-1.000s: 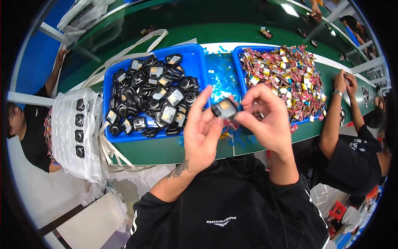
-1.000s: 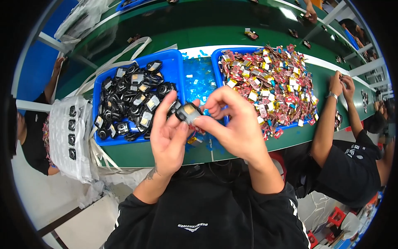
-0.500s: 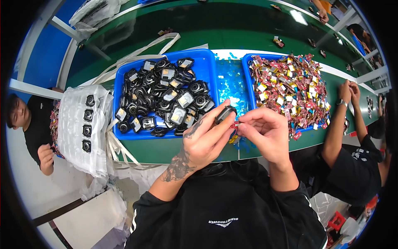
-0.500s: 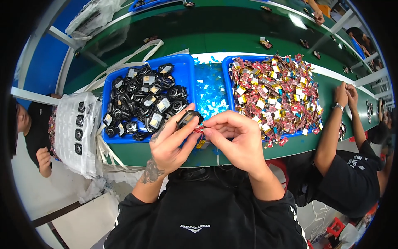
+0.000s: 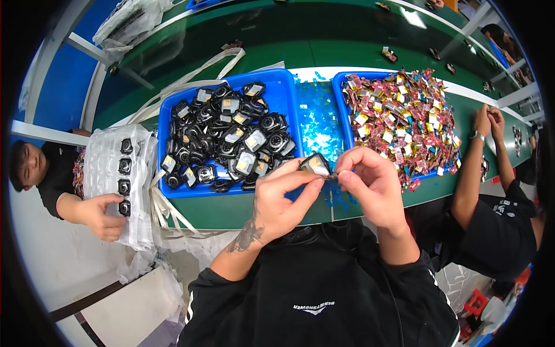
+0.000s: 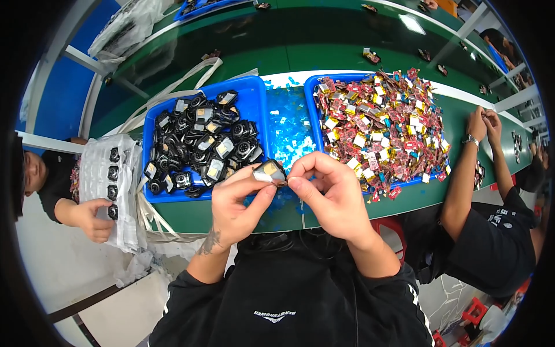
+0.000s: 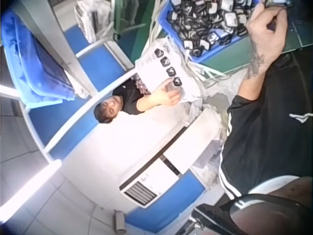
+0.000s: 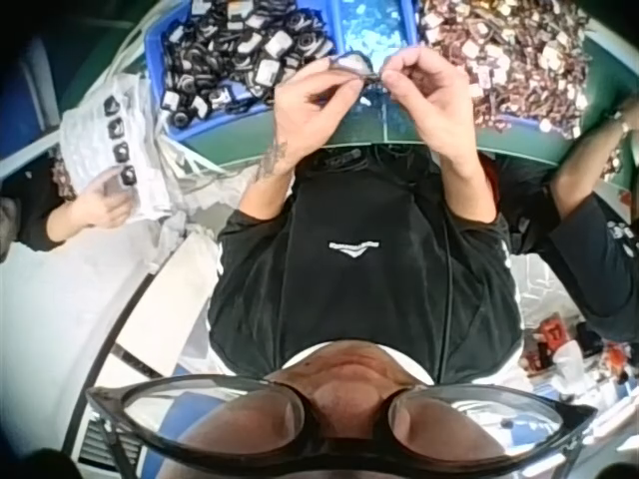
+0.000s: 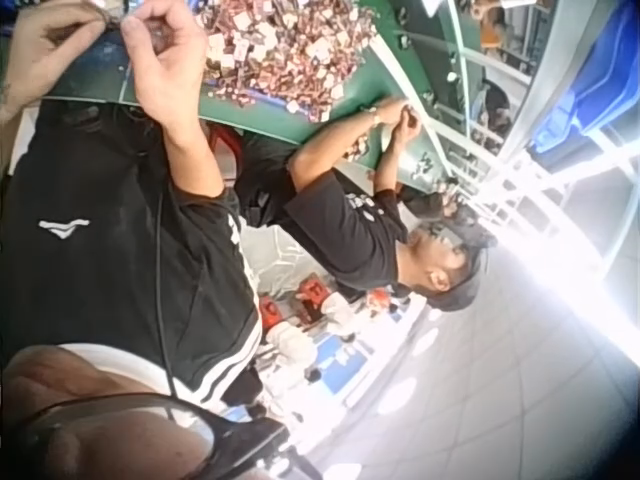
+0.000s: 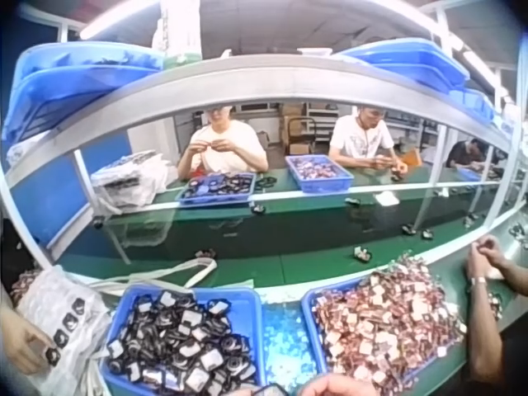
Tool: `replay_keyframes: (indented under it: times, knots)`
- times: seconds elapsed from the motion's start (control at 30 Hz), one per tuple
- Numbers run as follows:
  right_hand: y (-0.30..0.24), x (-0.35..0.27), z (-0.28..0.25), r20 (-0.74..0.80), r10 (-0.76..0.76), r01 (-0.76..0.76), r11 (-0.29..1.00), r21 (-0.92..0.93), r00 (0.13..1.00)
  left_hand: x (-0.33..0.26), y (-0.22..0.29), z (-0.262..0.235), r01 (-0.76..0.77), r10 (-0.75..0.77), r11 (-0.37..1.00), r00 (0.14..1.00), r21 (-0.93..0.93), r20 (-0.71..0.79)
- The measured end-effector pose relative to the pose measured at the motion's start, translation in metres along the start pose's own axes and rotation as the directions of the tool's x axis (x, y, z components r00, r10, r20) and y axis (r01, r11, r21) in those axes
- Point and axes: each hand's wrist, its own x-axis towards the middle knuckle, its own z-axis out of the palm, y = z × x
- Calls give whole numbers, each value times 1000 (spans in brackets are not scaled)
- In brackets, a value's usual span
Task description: The recorder is assembling small electronic components, specifically attaching small parts or batteries to camera-like modules on a factory assembly line.
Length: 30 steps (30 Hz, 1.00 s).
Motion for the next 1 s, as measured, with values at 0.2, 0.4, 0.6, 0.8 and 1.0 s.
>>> replay_keyframes:
  times: [0.2, 0.4, 0.6, 0.8, 1.0]
  knots:
    - [-4, -3, 13, -106, -105, 85, 980, -179, 989, -4, -4, 10, 265, -270, 847, 961, -462, 57]
    - [4, 4, 12, -115, -164, 100, 898, -428, 980, -6, -4, 13, 251, -255, 749, 963, -613, 83]
    - [1, 3, 13, -135, -115, 45, 896, -442, 984, -3, 0, 12, 205, -215, 761, 975, -615, 59]
    - [1, 4, 11, -104, -126, 59, 867, -495, 987, -4, -1, 15, 226, -260, 719, 964, -657, 47]
    - [4, 6, 20, -146, -148, 73, 903, -424, 978, -6, -7, 21, 173, -254, 711, 967, -681, -20]
